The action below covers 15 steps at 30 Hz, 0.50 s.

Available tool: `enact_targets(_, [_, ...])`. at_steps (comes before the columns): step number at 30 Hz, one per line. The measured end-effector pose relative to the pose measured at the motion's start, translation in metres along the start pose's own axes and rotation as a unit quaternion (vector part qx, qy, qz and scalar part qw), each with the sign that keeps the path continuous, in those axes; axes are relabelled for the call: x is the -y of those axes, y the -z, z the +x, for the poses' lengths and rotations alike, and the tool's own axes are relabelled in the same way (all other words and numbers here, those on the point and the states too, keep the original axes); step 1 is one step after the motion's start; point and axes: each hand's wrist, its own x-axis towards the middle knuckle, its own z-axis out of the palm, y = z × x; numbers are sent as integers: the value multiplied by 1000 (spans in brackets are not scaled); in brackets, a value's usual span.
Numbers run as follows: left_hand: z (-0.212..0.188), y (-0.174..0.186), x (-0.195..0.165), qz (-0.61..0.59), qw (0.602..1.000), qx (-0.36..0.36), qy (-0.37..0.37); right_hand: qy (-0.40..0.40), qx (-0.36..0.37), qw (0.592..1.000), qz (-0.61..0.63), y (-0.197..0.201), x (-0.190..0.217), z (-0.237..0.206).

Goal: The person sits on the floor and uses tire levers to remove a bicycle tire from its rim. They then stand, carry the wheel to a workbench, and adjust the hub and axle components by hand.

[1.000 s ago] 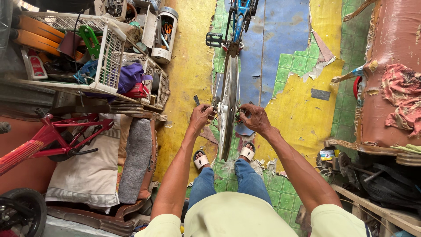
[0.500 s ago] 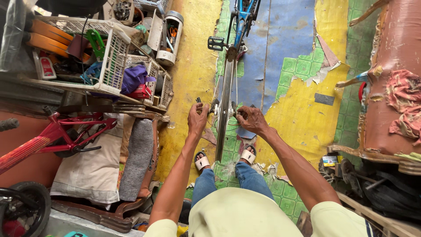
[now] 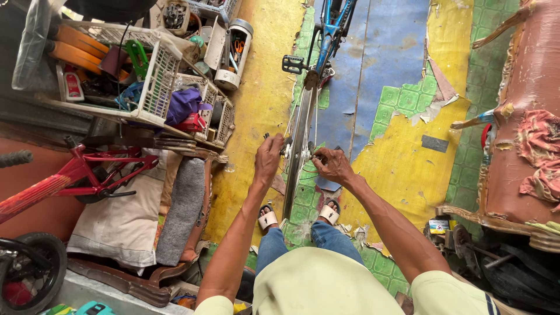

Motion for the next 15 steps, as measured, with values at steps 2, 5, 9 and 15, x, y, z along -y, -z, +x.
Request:
enact_targets(2, [-1,1,2,-7,1000,-3,10,-2,-8,1000,4,0,0,-1])
enact_targets(5, [-6,0,-10,-67,997,22,-5,8,-18,999,31,2,1,-3])
enact_targets(9, [-17,-2,-50,-78,994,66,-42,-33,12,999,3,5,1,-5])
enact_targets(15, [-29,-13,-99,16,991,95,-91,-68,76,994,-39,13,-10,-22])
